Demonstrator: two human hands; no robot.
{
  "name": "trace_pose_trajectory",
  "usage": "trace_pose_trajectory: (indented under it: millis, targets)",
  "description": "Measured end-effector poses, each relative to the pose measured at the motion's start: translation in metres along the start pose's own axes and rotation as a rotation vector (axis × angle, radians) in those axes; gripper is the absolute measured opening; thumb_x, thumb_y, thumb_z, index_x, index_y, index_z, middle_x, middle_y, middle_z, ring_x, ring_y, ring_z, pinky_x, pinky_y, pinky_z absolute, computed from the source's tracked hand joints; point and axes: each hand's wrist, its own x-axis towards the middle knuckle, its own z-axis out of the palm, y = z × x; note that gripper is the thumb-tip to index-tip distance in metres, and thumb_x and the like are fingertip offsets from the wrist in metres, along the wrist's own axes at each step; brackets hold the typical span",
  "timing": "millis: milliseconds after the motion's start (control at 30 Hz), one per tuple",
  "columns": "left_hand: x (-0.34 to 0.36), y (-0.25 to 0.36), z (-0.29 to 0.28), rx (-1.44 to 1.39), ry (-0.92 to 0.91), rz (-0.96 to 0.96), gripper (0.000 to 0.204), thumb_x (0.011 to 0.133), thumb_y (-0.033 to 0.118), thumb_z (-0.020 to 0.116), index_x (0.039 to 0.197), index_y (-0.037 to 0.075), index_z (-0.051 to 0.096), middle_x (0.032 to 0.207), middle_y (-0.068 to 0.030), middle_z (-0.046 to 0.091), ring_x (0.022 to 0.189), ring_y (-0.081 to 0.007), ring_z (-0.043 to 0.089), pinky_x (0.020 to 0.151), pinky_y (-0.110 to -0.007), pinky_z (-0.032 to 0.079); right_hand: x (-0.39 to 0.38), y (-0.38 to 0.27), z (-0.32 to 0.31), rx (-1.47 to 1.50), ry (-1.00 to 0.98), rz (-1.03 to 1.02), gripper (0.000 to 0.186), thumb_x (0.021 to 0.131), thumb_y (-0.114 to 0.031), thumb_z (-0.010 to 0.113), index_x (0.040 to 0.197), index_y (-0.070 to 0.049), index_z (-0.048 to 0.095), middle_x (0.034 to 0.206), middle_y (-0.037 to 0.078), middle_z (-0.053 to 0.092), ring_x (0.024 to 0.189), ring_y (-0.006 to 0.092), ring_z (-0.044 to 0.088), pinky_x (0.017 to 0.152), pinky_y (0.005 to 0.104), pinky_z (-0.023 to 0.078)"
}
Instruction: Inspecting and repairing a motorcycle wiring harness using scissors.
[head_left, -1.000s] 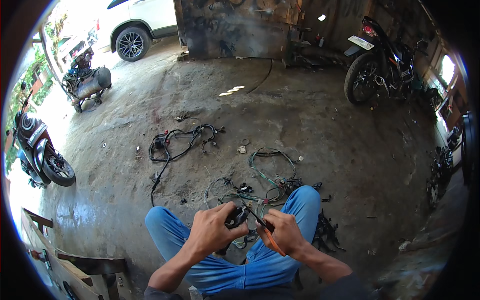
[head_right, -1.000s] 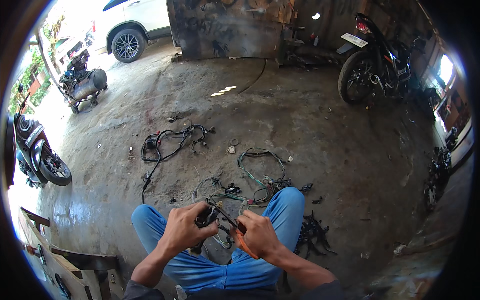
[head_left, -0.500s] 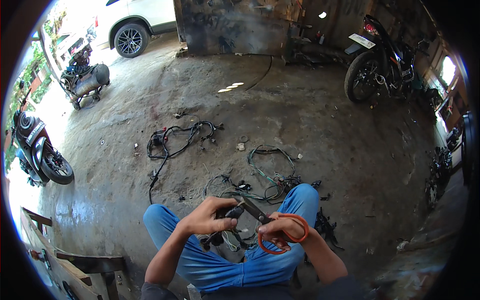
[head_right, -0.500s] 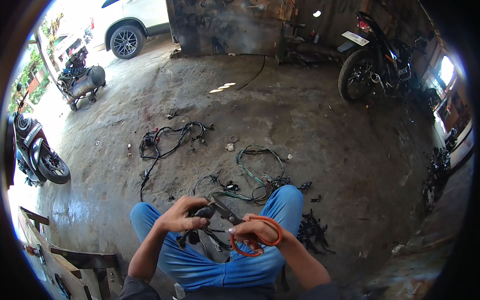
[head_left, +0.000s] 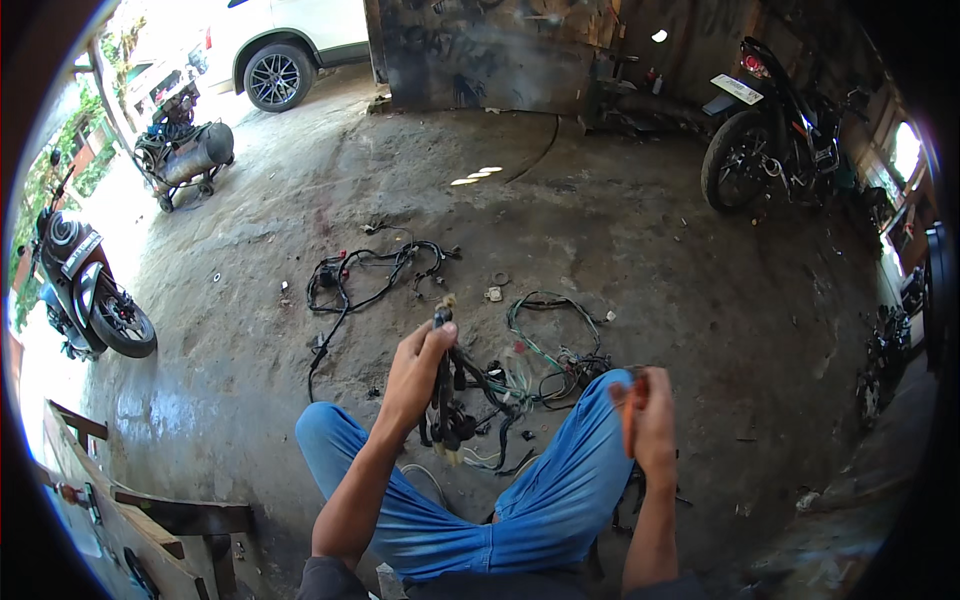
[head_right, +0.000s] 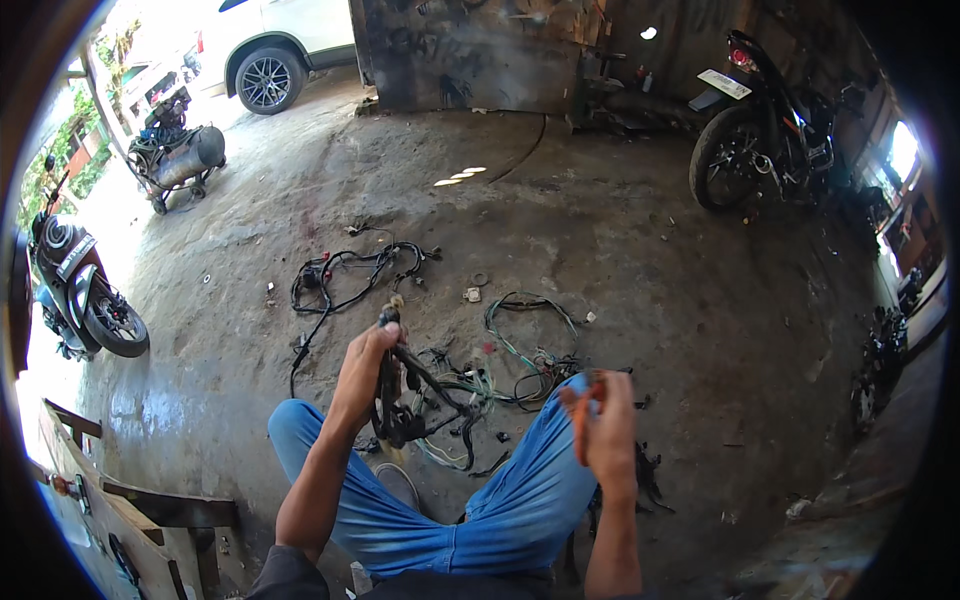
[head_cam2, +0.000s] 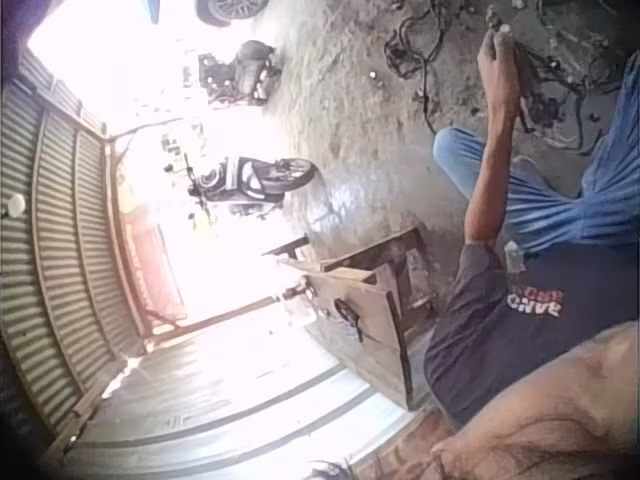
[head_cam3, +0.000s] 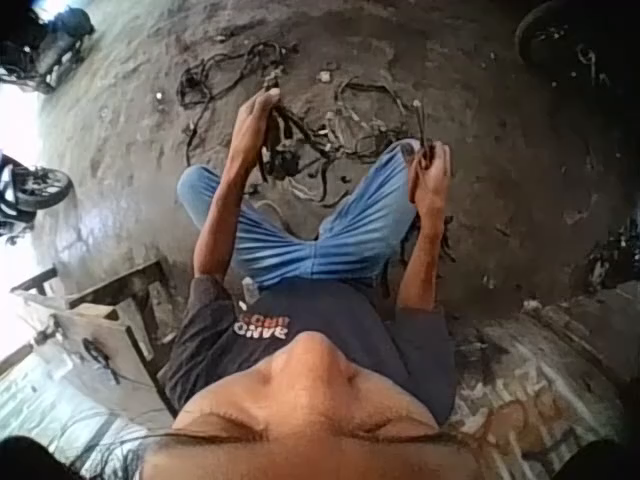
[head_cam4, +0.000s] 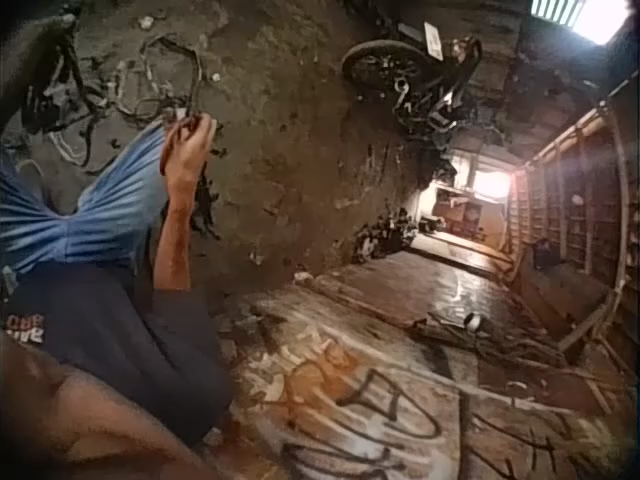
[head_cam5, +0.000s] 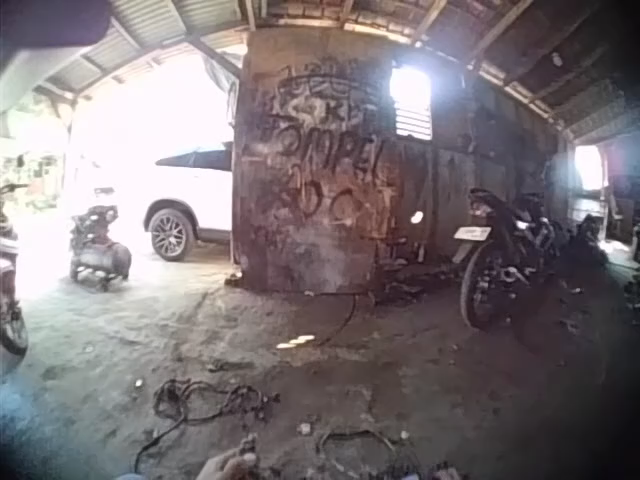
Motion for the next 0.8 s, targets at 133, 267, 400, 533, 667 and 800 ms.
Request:
trace_pose_trajectory:
  millis: [133,267,400,533,667,800]
  targets:
    - [0.006,0.017,0.008,-0.195,0.087,-0.075,0.041,0.095,0.047,0.055,0.100,0.006,0.059,0.067,0.0004,0.053,0.049,-0.0092,0.051,0.044,-0.026,0.040,-0.010,0.065,-0.029,-0.108,0.337,0.237,0.038,0.090,-0.027,0.075,0.103,0.003,0.055,0.099,0.018,0.055,0.087,0.0348,0.056,0.080,0.0427,0.046]
    - [0.009,0.001,0.015,-0.282,0.114,0.034,0.048,0.100,0.051,0.054,0.097,0.004,0.056,0.084,0.0017,0.053,0.077,-0.0051,0.050,0.068,-0.023,0.041,-0.060,0.181,-0.023,-0.466,0.443,0.434,0.038,0.090,-0.026,0.073,0.102,0.005,0.057,0.096,0.022,0.058,0.091,0.0383,0.060,0.081,0.0448,0.046]
    - [0.001,-0.010,0.019,-0.291,0.087,0.092,0.049,0.100,0.056,0.051,0.107,0.008,0.057,0.081,0.0013,0.056,0.070,-0.0067,0.056,0.065,-0.023,0.048,-0.113,0.253,-0.013,-0.308,0.325,0.642,0.039,0.084,-0.030,0.075,0.099,0.005,0.065,0.090,0.021,0.069,0.081,0.0392,0.064,0.075,0.0447,0.049]
    - [-0.011,-0.003,0.023,-0.408,-0.070,-0.015,0.052,0.099,0.059,0.052,0.109,0.008,0.055,0.085,0.0018,0.056,0.076,-0.0062,0.055,0.072,-0.024,0.048,-0.150,0.310,0.011,-0.263,0.182,0.788,0.029,0.079,-0.022,0.073,0.091,0.004,0.066,0.085,0.022,0.068,0.079,0.0358,0.067,0.072,0.0410,0.052]
    - [-0.020,0.000,0.031,-0.347,0.004,-0.163,0.066,0.095,0.067,0.051,0.097,0.002,0.064,0.077,-0.0043,0.060,0.069,-0.0108,0.061,0.068,-0.026,0.053,-0.175,0.331,0.029,-0.386,0.156,0.756,0.022,0.074,-0.020,0.074,0.079,0.001,0.071,0.078,0.025,0.068,0.080,0.0371,0.070,0.071,0.0463,0.052]
    - [-0.026,-0.013,0.019,-0.318,0.007,-0.290,0.081,0.090,0.079,0.041,0.098,0.002,0.066,0.076,-0.0050,0.066,0.066,-0.0127,0.064,0.064,-0.027,0.053,-0.147,0.297,0.020,-0.500,0.149,0.636,0.021,0.078,-0.017,0.072,0.086,0.002,0.071,0.084,0.026,0.069,0.088,0.0378,0.070,0.077,0.0467,0.052]
